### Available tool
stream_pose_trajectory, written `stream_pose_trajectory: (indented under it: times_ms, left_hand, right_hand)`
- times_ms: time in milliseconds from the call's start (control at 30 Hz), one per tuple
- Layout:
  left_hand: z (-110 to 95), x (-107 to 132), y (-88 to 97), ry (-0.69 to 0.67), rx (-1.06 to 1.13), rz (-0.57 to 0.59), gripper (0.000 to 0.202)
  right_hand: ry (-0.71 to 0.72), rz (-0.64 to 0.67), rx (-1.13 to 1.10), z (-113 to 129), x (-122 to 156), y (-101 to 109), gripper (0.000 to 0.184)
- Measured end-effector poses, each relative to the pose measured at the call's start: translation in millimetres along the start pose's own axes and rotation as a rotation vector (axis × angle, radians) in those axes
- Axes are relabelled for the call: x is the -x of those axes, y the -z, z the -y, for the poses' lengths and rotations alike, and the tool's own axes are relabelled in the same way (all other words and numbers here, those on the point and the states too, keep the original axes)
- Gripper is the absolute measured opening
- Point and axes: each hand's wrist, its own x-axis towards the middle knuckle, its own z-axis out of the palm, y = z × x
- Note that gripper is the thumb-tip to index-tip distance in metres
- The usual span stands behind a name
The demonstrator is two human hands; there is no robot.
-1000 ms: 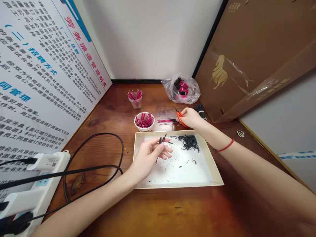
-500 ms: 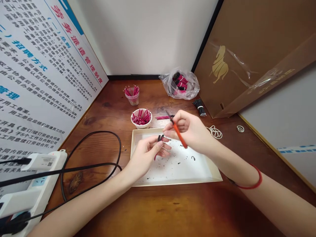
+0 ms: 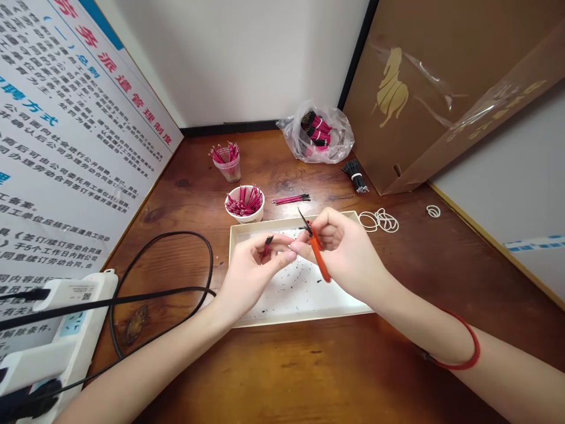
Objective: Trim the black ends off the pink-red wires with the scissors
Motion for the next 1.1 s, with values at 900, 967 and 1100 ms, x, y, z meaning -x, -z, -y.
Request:
stream_pose_trajectory:
  times_ms: [900, 967, 1100]
  left_hand:
    - [-4, 1, 7.8, -0.299, -0.330, -0.105, 0.012]
    - [-3, 1, 8.1, -0.304, -0.320, -0.093, 0.013]
    - [-2, 1, 8.4, -0.310, -0.304, -0.079, 0.014]
  right_hand:
    - [0.453, -0.180, 0.581, -28, 59, 22, 0.019]
    - [0.446, -0.170, 0.579, -27, 60, 22, 0.018]
    - [0.444, -0.169, 0.582, -27, 60, 21, 0.016]
